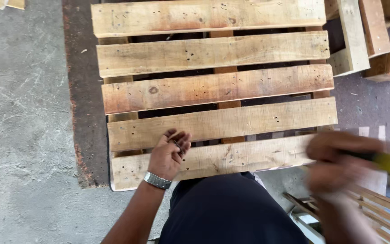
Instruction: The person walks to a workbench and assembles a wooden pallet by hand. Using a hammer, they drive nails into the slats to secure them to the base frame, then flip the pallet over and continue nailing the other side.
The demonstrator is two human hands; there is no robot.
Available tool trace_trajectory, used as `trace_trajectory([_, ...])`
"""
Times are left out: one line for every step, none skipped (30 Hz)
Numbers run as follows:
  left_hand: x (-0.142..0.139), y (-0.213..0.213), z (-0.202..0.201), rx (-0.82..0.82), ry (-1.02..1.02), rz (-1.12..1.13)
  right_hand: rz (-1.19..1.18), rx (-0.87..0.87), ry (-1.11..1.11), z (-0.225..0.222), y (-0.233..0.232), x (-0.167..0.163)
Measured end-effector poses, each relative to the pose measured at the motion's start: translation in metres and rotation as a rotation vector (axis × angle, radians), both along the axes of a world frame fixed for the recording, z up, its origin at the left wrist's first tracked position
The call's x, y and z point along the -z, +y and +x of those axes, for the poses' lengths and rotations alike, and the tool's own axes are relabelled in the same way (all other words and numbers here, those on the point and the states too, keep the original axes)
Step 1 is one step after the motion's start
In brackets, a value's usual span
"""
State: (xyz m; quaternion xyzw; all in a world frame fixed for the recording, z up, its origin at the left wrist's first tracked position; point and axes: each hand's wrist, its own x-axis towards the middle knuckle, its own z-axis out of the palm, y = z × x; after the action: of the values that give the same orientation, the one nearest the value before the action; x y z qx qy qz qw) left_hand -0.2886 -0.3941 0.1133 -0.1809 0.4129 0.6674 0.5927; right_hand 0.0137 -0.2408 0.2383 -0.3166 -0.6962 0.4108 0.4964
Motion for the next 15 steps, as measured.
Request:
trace_trajectory([0.002,-0.004,0.003,0.008,0.000,0.063,-0.162,0.030,-0.373,-0.014,-0.005,0.031])
trace_trajectory([0.004,-0.008,0.006,0.011,-0.025,0.096,-0.392,-0.006,-0.893,-0.026,-0.006,0.059])
trace_trajectory([0.005,-0.008,0.009,0.008,-0.047,0.138,-0.542,-0.041,-1.095,-0.030,-0.006,0.073])
trace_trajectory([0.005,-0.013,0.009,0.011,-0.060,0.173,-0.559,-0.034,-1.124,-0.034,-0.002,0.078])
trace_trajectory([0.005,-0.011,0.011,0.034,-0.059,0.165,-0.542,0.015,-1.105,-0.030,0.009,0.071])
trace_trajectory([0.003,-0.011,0.011,0.051,-0.047,0.155,-0.522,0.053,-1.077,-0.023,0.019,0.053])
trace_trajectory([0.000,-0.016,0.012,0.077,-0.045,0.116,-0.402,0.124,-0.948,-0.015,0.024,0.030])
trace_trajectory([-0.004,-0.016,0.014,0.092,-0.066,0.080,-0.366,0.133,-0.718,-0.001,0.033,-0.004])
trace_trajectory([-0.007,-0.015,0.015,0.109,-0.077,0.057,-0.366,0.073,-0.396,0.012,0.038,-0.033])
trace_trajectory([-0.011,-0.015,0.017,0.120,-0.078,0.035,-0.323,0.009,-0.146,0.017,0.038,-0.052])
trace_trajectory([-0.014,-0.016,0.018,0.139,-0.073,0.058,-0.235,-0.048,0.013,0.017,0.033,-0.059])
trace_trajectory([-0.017,-0.017,0.020,0.160,-0.072,0.075,-0.088,-0.072,0.133,0.015,0.027,-0.060])
trace_trajectory([-0.019,-0.017,0.021,0.179,-0.068,0.101,0.024,-0.051,0.174,0.004,0.019,-0.045])
trace_trajectory([-0.020,-0.018,0.020,0.193,-0.043,0.122,0.095,-0.041,0.161,-0.011,0.010,-0.019])
trace_trajectory([-0.020,-0.018,0.019,0.207,-0.018,0.140,-0.128,0.058,-0.342,-0.033,-0.001,0.015])
